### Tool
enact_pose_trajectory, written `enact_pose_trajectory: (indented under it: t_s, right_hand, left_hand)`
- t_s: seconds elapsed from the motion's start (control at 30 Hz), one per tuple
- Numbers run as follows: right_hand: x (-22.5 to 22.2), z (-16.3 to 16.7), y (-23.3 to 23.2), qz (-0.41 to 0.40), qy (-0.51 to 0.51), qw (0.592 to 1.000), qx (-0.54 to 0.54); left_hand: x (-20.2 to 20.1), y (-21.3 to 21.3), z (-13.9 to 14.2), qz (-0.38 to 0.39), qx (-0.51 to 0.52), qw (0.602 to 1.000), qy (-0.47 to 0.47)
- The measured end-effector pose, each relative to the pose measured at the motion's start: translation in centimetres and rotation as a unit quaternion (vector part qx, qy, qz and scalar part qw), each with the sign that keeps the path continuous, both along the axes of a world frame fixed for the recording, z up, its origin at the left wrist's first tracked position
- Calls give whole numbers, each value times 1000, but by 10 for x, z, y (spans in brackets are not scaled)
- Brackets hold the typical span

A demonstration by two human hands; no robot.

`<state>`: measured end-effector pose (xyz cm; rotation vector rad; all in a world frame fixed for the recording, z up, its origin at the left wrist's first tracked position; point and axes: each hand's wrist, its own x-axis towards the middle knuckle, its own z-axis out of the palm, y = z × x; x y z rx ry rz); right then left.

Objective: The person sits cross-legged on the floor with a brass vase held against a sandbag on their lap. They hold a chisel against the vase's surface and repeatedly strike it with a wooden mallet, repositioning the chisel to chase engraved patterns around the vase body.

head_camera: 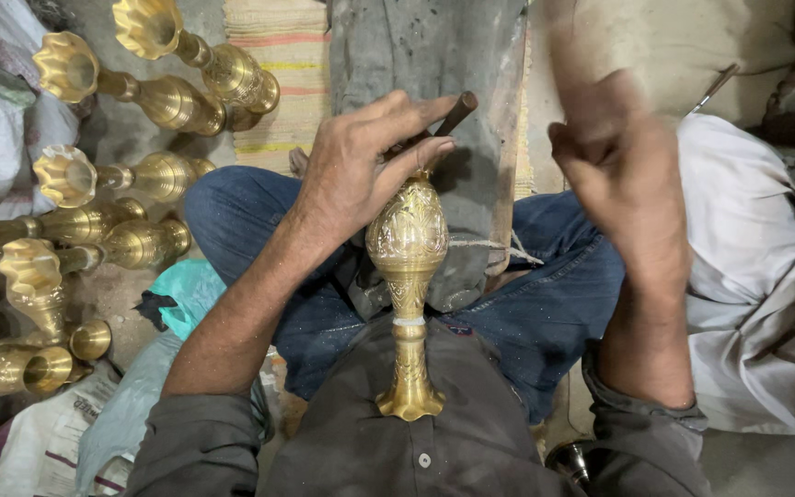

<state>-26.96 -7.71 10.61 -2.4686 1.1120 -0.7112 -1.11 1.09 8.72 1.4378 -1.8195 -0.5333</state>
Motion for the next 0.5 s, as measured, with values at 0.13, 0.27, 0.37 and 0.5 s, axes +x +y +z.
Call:
enact_pose_trajectory:
  t_s: [0.13, 0.27, 0.37, 0.5]
  right_hand:
    - [-3, 1, 1, -2, -89, 992, 92]
    - [-6, -4, 0, -13, 34, 997, 62]
    - [-7, -8, 0, -25, 30, 998, 54]
    - [-6, -7, 0, -2, 52, 999, -14]
  left_hand:
    - [1, 1, 0, -7, -14, 1000, -4]
    - [1, 1, 0, -6, -15, 1000, -11]
    - [1, 2, -2, 5, 9, 1000, 3]
    - [4, 5, -8, 15, -6, 999, 39]
